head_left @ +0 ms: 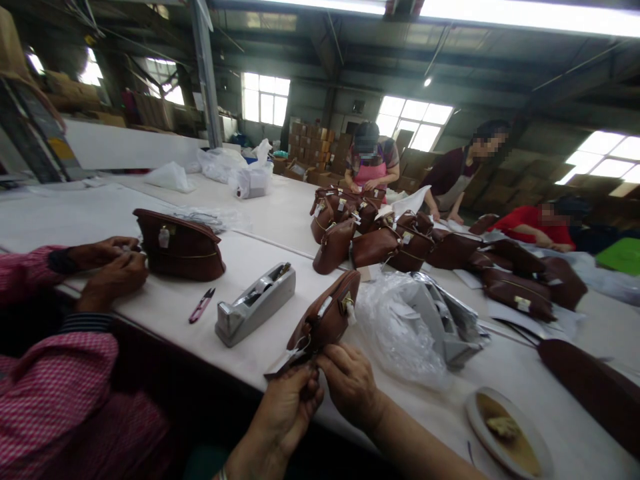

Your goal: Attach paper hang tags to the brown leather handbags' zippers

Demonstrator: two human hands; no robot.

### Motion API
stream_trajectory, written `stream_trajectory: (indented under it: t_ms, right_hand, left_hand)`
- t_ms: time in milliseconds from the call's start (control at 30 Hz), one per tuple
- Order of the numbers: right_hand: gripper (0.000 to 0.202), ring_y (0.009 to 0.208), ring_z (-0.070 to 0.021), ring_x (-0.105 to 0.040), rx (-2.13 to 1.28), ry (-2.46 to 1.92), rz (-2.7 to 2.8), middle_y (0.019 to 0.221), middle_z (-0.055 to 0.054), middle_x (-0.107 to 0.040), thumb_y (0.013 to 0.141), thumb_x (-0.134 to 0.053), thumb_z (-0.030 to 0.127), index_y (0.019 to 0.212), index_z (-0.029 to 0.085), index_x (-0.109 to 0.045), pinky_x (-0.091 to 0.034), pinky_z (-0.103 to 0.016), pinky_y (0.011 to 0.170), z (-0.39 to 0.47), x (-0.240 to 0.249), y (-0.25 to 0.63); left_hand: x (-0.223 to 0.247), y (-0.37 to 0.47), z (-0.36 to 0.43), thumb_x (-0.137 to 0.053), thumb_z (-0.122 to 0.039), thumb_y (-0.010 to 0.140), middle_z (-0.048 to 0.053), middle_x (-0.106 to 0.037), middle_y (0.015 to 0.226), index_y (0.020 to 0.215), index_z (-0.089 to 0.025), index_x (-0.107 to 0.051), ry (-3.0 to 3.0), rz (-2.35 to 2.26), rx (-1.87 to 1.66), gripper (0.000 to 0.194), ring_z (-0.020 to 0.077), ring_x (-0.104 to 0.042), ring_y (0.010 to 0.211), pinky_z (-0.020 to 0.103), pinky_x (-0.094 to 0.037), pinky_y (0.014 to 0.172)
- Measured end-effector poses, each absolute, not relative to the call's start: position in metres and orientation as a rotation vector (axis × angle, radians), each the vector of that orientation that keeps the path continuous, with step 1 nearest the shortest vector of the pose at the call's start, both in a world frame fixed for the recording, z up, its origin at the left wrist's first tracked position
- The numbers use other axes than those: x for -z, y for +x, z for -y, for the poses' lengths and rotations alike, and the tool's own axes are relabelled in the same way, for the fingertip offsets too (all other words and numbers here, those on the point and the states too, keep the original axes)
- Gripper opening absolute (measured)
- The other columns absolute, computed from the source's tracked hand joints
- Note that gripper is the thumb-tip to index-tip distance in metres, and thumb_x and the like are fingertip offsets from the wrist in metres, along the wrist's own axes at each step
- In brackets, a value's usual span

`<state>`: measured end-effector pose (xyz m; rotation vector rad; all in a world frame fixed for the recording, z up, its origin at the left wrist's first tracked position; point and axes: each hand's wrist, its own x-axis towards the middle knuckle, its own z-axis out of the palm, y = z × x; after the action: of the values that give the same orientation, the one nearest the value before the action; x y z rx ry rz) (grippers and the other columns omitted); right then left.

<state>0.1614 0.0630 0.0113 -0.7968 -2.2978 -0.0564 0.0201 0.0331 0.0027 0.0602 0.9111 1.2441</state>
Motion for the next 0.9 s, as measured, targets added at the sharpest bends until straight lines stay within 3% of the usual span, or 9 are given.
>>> stream_trajectory:
  t_ms: [233, 500, 767, 900]
  right_hand:
    - [0.027, 0.083, -0.0191, -0.06, -0.324, -0.971, 2.053, 0.091, -0.01, -0.066, 0.091, -0.045, 0.011, 0.101, 0.016, -0.069, -0.05, -0.031, 0.074, -0.049, -0.014, 0.169]
    - [0.025, 0.068, -0.0158, -0.061, -0.759, -1.312, 1.731, 0.069, -0.003, -0.065, 0.085, -0.055, 0.017, 0.065, 0.018, -0.071, -0.046, -0.026, 0.066, -0.047, -0.026, 0.142]
    - [0.024, 0.06, -0.0173, -0.061, -1.228, -1.371, 1.435, 0.058, -0.002, -0.067, 0.077, -0.058, 0.024, 0.057, 0.017, -0.068, -0.044, -0.027, 0.06, -0.061, -0.022, 0.133]
    - [0.02, 0.052, -0.0126, -0.053, -1.469, -1.328, 1.217, 0.053, 0.0, -0.061, 0.071, -0.063, 0.029, 0.057, 0.015, -0.066, -0.041, -0.025, 0.055, -0.062, -0.024, 0.132]
  left_hand:
    - [-0.004, 0.019, -0.032, -0.081, -0.012, 0.066, -0.001, -0.063, 0.064, 0.079, -0.014, -0.063, 0.107, -0.927, -1.251, 0.022, 0.0085, -0.059, 0.05, 0.02, -0.055, 0.049]
    - [-0.003, 0.021, -0.031, -0.083, -0.014, 0.064, -0.002, -0.062, 0.068, 0.084, -0.014, -0.067, 0.159, -0.934, -1.259, 0.026, 0.0059, -0.056, 0.051, 0.019, -0.054, 0.052]
    - [-0.004, 0.019, -0.032, -0.08, -0.013, 0.069, -0.001, -0.063, 0.067, 0.084, -0.014, -0.066, 0.132, -1.005, -1.204, 0.02, 0.0082, -0.058, 0.048, 0.02, -0.053, 0.046]
    - [-0.001, 0.019, -0.032, -0.081, -0.017, 0.07, 0.0, -0.064, 0.068, 0.081, -0.013, -0.066, 0.126, -1.001, -1.175, 0.02, 0.0079, -0.058, 0.048, 0.02, -0.053, 0.045]
